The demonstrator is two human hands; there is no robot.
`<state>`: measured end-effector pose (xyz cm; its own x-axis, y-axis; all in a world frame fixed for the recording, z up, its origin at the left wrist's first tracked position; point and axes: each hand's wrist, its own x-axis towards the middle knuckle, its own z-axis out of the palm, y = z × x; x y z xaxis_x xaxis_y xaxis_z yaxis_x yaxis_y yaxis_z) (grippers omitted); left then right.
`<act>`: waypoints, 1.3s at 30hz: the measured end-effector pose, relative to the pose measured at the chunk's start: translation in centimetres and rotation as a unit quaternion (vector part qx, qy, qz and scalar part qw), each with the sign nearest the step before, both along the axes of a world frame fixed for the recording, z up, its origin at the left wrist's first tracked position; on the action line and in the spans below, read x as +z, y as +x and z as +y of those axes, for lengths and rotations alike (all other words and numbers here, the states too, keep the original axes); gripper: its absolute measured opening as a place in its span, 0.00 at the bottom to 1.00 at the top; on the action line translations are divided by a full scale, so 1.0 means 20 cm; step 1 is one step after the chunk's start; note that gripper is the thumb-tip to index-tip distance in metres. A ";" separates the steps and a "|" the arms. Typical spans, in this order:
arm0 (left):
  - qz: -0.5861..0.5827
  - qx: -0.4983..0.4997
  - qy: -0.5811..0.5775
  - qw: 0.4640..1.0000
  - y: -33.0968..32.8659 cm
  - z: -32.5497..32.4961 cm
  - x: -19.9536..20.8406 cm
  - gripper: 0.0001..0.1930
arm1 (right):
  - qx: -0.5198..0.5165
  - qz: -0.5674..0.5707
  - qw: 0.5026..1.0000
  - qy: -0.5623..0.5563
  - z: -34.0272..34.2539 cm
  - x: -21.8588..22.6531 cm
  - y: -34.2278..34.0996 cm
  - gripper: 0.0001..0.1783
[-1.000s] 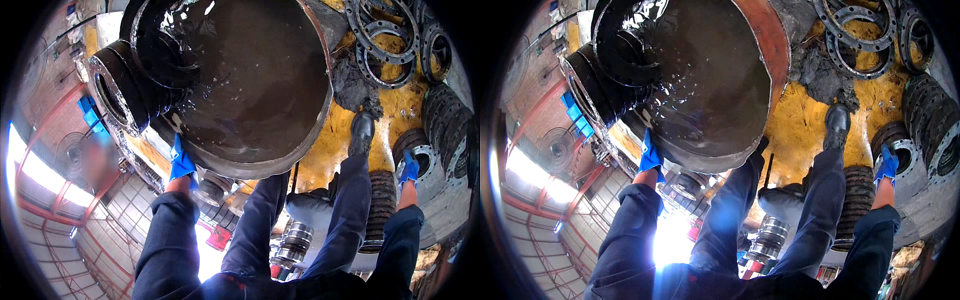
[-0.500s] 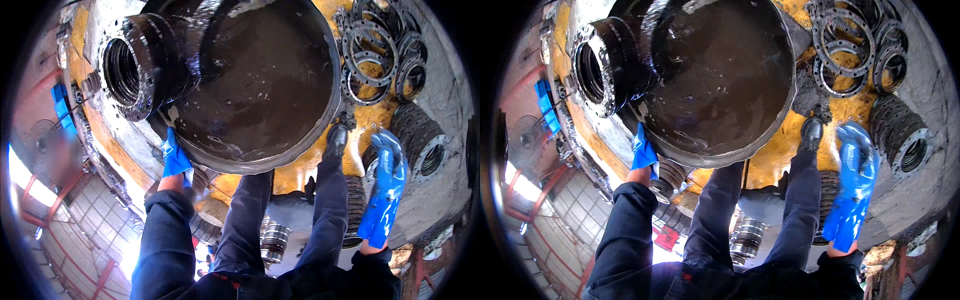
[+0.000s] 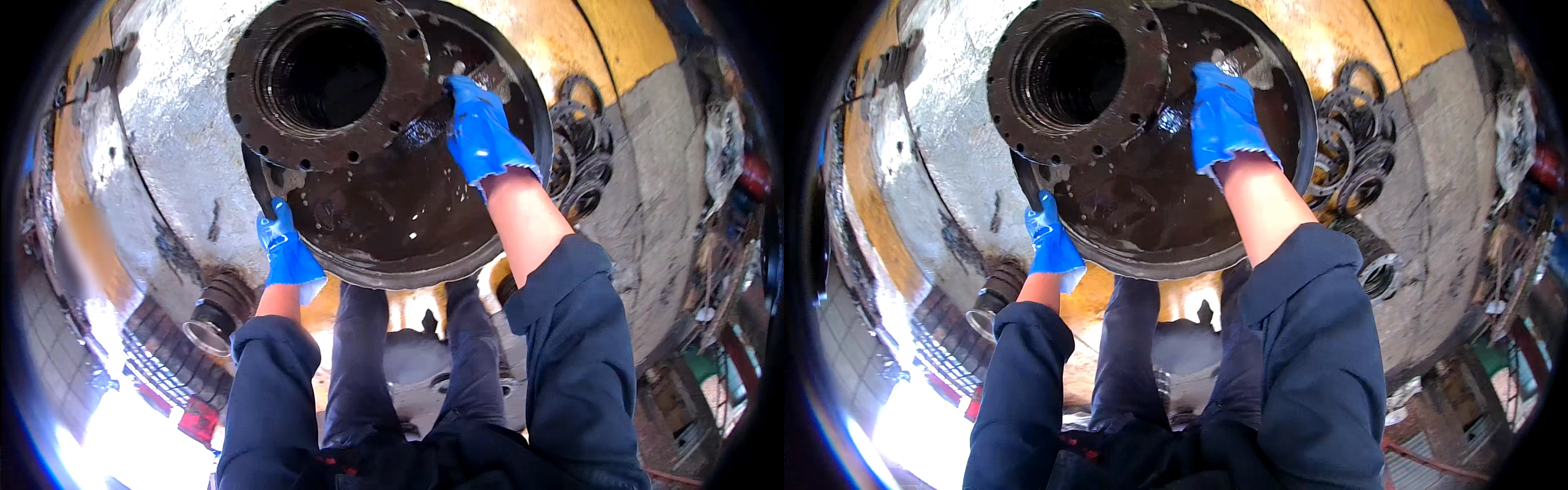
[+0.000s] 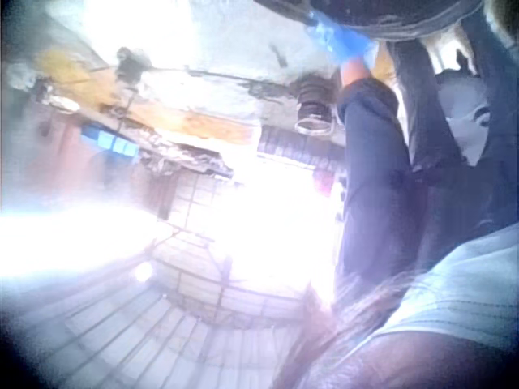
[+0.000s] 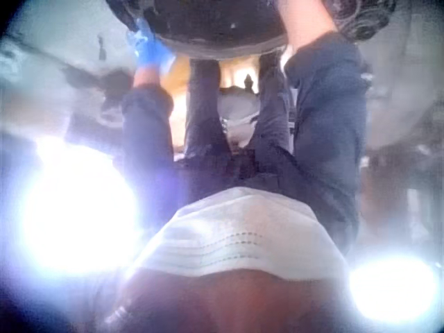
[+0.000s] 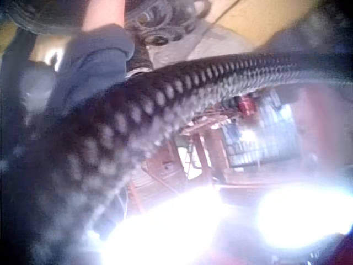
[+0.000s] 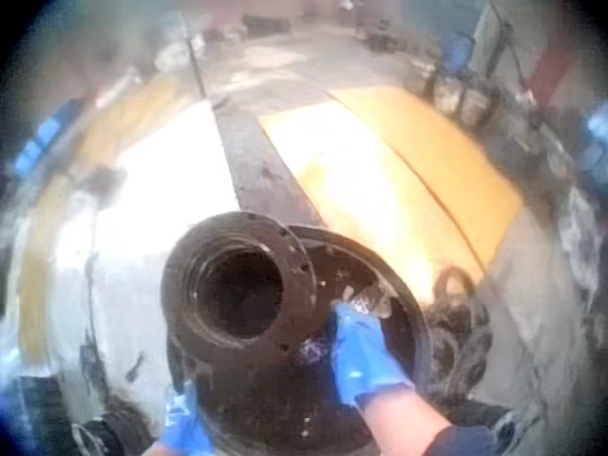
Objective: The person repeatedly dips circular metal parts into a bucket of dark liquid and scrubs them with gloved hands. They then place the treated parts onto a stack on the floor. The process is repeated for multiple parts throughout the clip.
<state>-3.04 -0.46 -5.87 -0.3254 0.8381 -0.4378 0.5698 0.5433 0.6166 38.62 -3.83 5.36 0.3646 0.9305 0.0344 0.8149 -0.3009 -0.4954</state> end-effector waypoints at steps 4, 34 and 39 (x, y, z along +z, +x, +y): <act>0.081 -0.009 -0.022 0.996 0.02 0.01 0.14 0.26 | 0.098 0.041 0.991 -0.085 0.10 0.19 0.01 0.28; 0.075 -0.009 0.024 0.997 -0.04 -0.01 0.09 0.27 | 0.000 0.029 0.986 -0.162 0.60 0.44 0.50 0.33; 0.071 -0.001 -0.027 0.997 -0.02 0.00 0.02 0.27 | 0.003 -0.052 0.984 -0.172 0.46 0.37 0.70 0.34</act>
